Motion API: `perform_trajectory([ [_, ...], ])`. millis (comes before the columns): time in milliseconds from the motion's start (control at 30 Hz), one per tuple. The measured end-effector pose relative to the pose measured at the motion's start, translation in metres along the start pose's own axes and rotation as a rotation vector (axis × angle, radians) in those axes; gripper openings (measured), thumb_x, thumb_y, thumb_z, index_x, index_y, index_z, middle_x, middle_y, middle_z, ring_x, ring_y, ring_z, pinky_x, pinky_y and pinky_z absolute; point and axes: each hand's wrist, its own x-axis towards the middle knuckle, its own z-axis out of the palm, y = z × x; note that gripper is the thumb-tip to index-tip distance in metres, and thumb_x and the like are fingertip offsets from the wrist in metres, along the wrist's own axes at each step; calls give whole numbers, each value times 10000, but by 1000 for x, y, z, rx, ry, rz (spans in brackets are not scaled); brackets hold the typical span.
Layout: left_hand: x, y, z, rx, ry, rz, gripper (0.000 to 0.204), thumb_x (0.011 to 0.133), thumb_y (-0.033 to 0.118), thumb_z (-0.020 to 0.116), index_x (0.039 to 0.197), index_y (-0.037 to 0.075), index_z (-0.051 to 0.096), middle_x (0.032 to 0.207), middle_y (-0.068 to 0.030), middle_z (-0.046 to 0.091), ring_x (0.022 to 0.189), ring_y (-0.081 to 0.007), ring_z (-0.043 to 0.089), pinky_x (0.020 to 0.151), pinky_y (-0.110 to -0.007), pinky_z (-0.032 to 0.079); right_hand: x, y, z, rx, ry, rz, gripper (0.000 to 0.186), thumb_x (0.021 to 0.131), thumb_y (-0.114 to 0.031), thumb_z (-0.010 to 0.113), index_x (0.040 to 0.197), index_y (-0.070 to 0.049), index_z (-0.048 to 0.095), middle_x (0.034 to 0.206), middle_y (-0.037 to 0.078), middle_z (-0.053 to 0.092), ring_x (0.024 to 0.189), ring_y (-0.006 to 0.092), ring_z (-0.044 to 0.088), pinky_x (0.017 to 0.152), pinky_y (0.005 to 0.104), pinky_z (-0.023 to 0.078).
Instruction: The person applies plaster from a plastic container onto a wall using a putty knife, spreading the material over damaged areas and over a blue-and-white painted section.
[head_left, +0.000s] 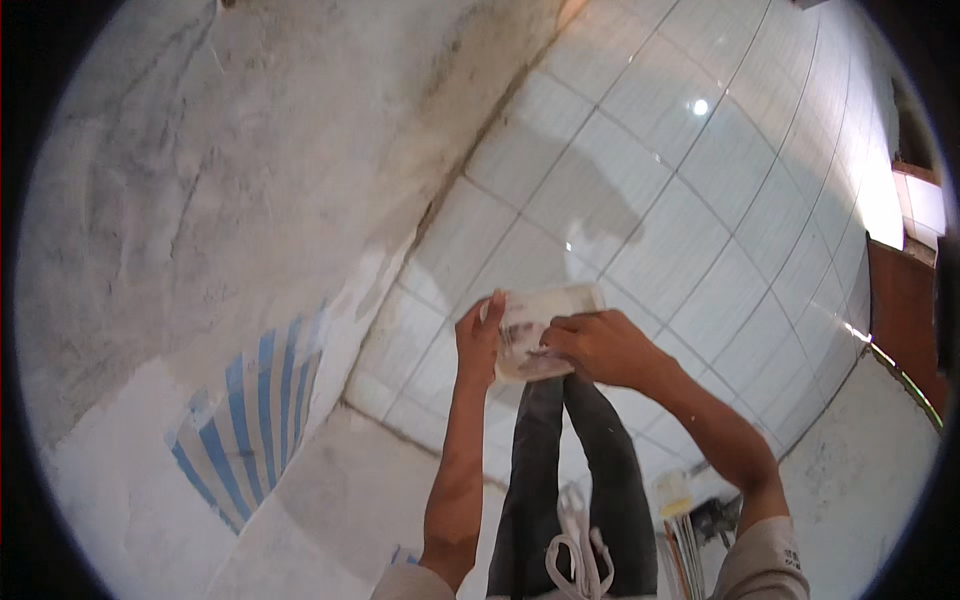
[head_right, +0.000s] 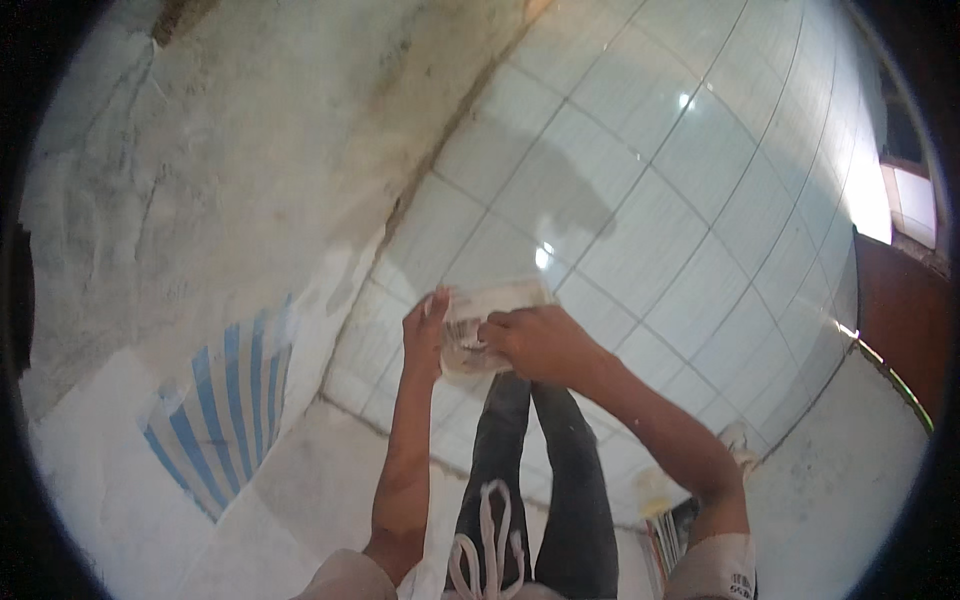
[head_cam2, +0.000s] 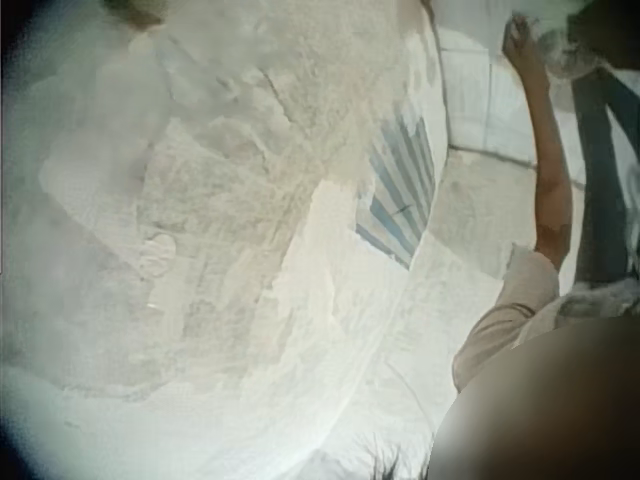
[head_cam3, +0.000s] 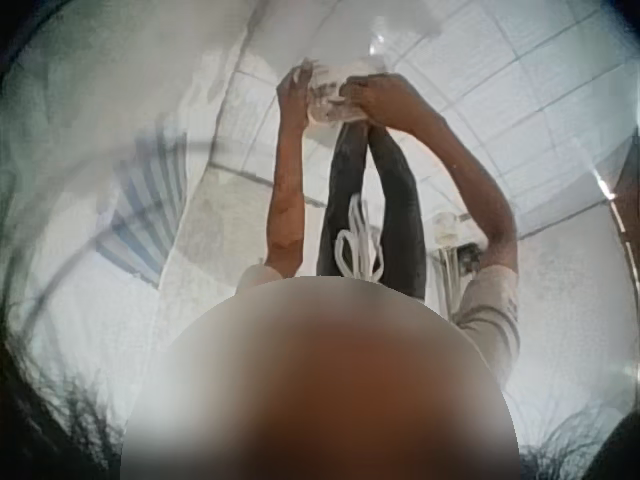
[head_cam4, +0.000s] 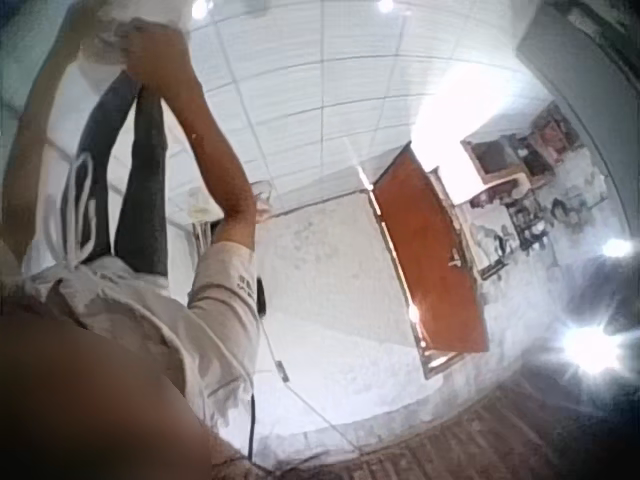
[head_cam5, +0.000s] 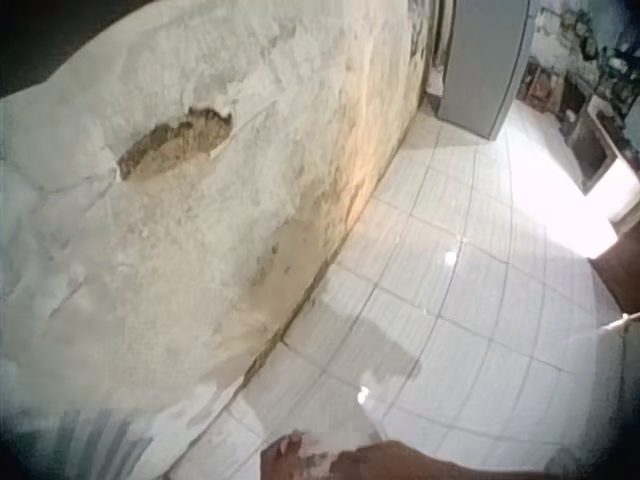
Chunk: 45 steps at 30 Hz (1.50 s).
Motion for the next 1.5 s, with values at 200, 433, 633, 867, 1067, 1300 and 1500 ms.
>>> perform_trajectory([
  [200, 20, -2, -7, -68, -7, 8, 455, 929, 412, 669, 1068, -20, 683, 935, -53, 666, 841, -105, 615, 762, -279, 514, 25, 18, 2, -58, 115, 25, 199, 768, -80, 664, 966, -79, 659, 916, 59, 694, 804, 277, 694, 644, 395, 547],
  [433, 5, -8, -18, 73, 97, -8, 426, 924, 387, 685, 1052, -19, 697, 883, -33, 667, 788, -90, 600, 711, -256, 498, 20, 14, 25, 78, 29, -62, 209, 757, -63, 679, 963, -57, 641, 912, 97, 686, 817, 298, 692, 670, 386, 539],
  [633, -4, -17, -18, 10, 50, 4, 396, 931, 367, 681, 1043, -12, 708, 895, -33, 672, 780, -80, 590, 702, -246, 489, 5, 35, 18, 319, 73, -25, 258, 762, -27, 681, 1015, -42, 639, 934, 140, 684, 836, 314, 680, 711, 377, 533],
  [867, 3, -22, -52, -19, 146, 90, 420, 952, 376, 638, 1098, -17, 676, 978, -77, 680, 867, -130, 635, 776, -301, 554, 14, 51, 11, 1202, 217, 332, 135, 958, -118, 601, 1028, -7, 630, 854, -16, 619, 781, 66, 555, 701, 253, 480],
  [1067, 5, -22, -83, -377, 348, 219, 482, 969, 390, 599, 1204, -29, 569, 1101, -129, 654, 968, -227, 664, 848, -377, 566, 45, 61, 29, 1517, 467, 380, 252, 971, -236, 613, 1099, -19, 619, 934, 23, 662, 801, 99, 631, 715, 278, 532],
  [1300, -16, -10, -121, -557, 369, 271, 707, 955, 491, 566, 1403, -24, 380, 1349, -158, 530, 1166, -296, 587, 989, -439, 500, 74, 43, 40, 1820, 578, 289, 230, 981, -187, 590, 1153, -34, 595, 1020, 19, 672, 888, 100, 645, 798, 297, 531],
  [1500, -39, 15, -149, -549, 360, 294, 721, 957, 533, 533, 1417, 0, 377, 1400, -150, 485, 1246, -294, 523, 1037, -448, 461, 96, 25, 68, 1863, 762, 324, 217, 946, -167, 648, 1110, -32, 602, 985, 25, 663, 818, 94, 635, 711, 260, 532],
])
